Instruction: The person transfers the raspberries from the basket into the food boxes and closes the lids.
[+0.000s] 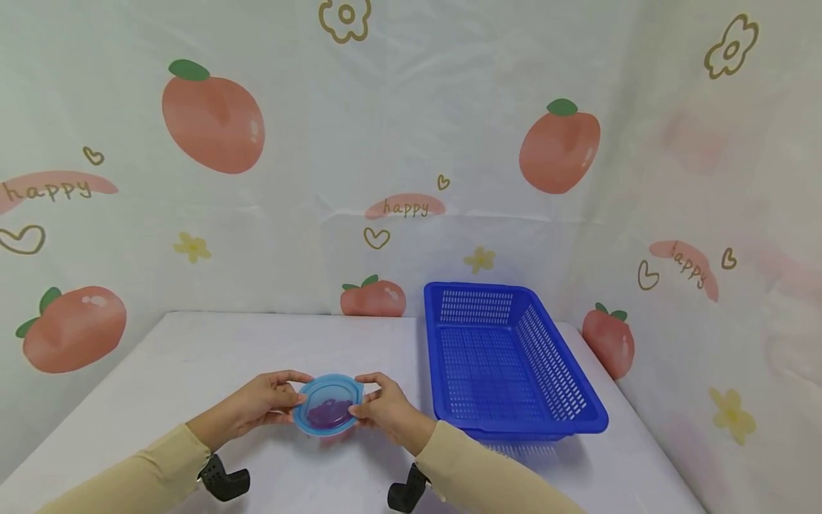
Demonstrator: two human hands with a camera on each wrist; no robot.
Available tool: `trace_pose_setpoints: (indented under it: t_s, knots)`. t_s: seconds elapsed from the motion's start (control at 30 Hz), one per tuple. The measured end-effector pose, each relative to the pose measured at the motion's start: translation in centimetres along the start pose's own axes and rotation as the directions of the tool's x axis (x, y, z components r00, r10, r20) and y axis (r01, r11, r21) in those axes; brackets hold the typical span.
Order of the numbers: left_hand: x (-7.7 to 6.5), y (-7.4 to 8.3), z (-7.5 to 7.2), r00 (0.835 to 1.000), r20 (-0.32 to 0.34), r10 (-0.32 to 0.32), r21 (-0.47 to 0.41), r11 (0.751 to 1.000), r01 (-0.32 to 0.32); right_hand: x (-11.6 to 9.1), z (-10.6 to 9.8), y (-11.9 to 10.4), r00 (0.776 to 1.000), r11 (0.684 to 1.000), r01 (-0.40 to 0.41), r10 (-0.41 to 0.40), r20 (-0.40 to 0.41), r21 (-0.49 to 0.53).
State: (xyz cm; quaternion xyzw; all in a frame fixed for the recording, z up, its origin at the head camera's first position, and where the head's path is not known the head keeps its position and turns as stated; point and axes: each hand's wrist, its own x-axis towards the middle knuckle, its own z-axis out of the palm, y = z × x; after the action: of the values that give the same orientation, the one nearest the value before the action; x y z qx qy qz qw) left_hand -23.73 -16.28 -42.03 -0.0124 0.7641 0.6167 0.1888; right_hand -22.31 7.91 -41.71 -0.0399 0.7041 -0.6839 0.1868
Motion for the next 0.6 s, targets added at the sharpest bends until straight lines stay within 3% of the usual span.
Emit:
trace_pose_setpoints:
  t_s: [0.17, 0.37, 0.5, 0.6]
  knots:
    - [0.0, -0.3, -0.3, 1.000, 0.031, 0.001, -0.017, 1.000, -0.001, -0.1, -0.1, 0.0, 0.999, 0.999, -0.031, 0.031, 0.017, -0.010]
    - [-0.3, -0.4, -0.7, 0.996, 0.094, 0.009, 0.050, 0.999, -0.014, -0.6, -0.2, -0.2, 0.999, 0.995, -0.033, 0.033, 0.004, -0.099]
    - [-0.3, -0.1, -0.7, 0.999, 0.040, 0.027, 0.159, 0.987, -0.034, -1.6, -0.4, -0.9, 1.000, 0.980, -0.010, 0.006, -0.021, -0.200]
    - [-0.2, 0.6, -0.8, 0.995, -0.037, 0.089, 0.302, 0.950, -0.074, -2.8, -0.7, -2.1, 1.000, 0.970, 0.002, 0.000, 0.011, -0.244]
